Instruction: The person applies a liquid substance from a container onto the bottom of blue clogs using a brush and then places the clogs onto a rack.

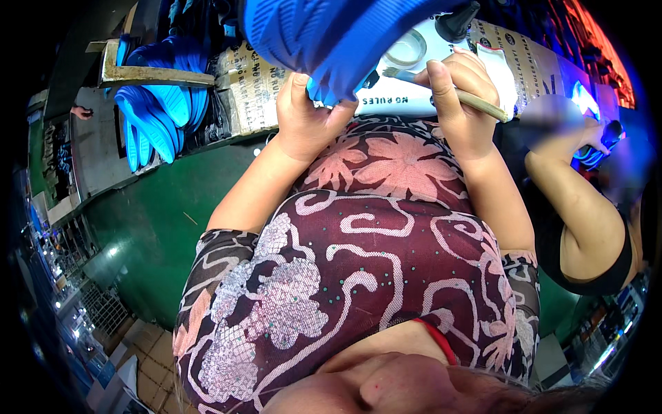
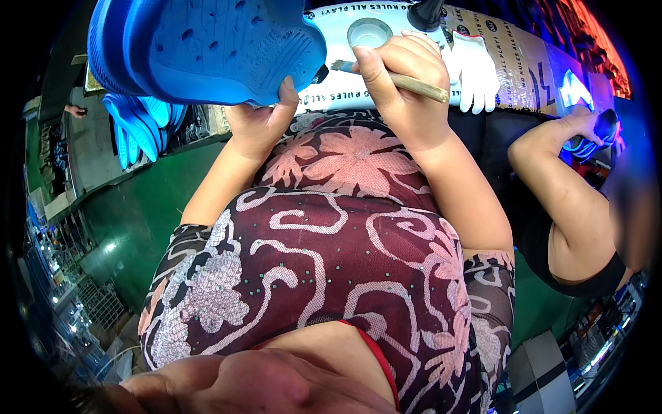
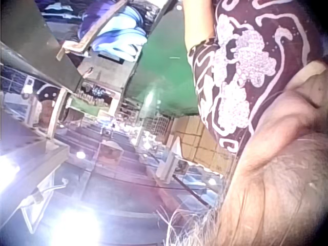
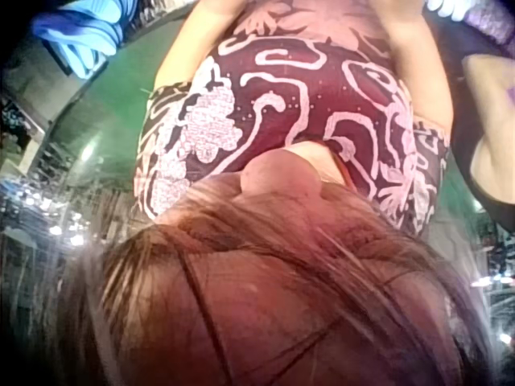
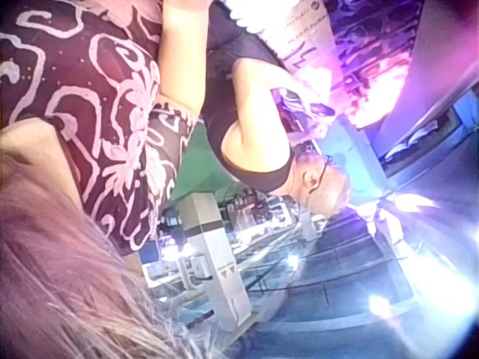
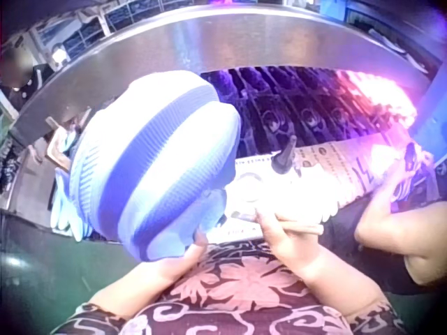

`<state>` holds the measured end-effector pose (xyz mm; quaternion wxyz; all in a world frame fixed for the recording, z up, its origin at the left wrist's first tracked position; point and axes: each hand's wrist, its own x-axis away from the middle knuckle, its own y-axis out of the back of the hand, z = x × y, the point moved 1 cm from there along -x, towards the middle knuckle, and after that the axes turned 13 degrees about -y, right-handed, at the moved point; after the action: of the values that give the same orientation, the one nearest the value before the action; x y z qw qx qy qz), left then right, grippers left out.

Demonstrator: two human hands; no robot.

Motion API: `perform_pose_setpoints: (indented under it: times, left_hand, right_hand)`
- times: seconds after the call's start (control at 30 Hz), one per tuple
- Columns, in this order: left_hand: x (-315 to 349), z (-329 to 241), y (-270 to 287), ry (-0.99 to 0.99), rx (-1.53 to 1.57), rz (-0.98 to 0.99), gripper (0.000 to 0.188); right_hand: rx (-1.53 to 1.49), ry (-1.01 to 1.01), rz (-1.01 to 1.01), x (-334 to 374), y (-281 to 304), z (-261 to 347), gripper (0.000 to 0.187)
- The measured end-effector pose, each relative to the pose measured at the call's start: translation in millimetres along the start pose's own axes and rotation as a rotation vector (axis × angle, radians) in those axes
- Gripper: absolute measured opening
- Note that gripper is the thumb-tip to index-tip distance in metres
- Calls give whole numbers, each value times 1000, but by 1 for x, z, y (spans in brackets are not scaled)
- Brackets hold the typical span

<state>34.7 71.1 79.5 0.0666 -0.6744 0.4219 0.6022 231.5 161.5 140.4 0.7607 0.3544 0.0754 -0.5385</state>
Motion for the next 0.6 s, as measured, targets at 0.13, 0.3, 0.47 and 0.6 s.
perform_pose_setpoints:
  times: [0.13,0.3,0.47,0.6]
  left_hand:
    - [-2,-2,1,16,70,38,67]
    - [1,5,1,-29,56,26,71]
    - [-20,5,-2,68,108,-27,50]
    - [-79,-18,14,341,292,-74,34]
  right_hand:
    - [4,136,58,1,-6,3,20]
    - [42,39,22,9,-4,6,20]
    - [13,34,-23,-3,22,2,24]
    - [-70,-162,-156,2,55,-1,21]
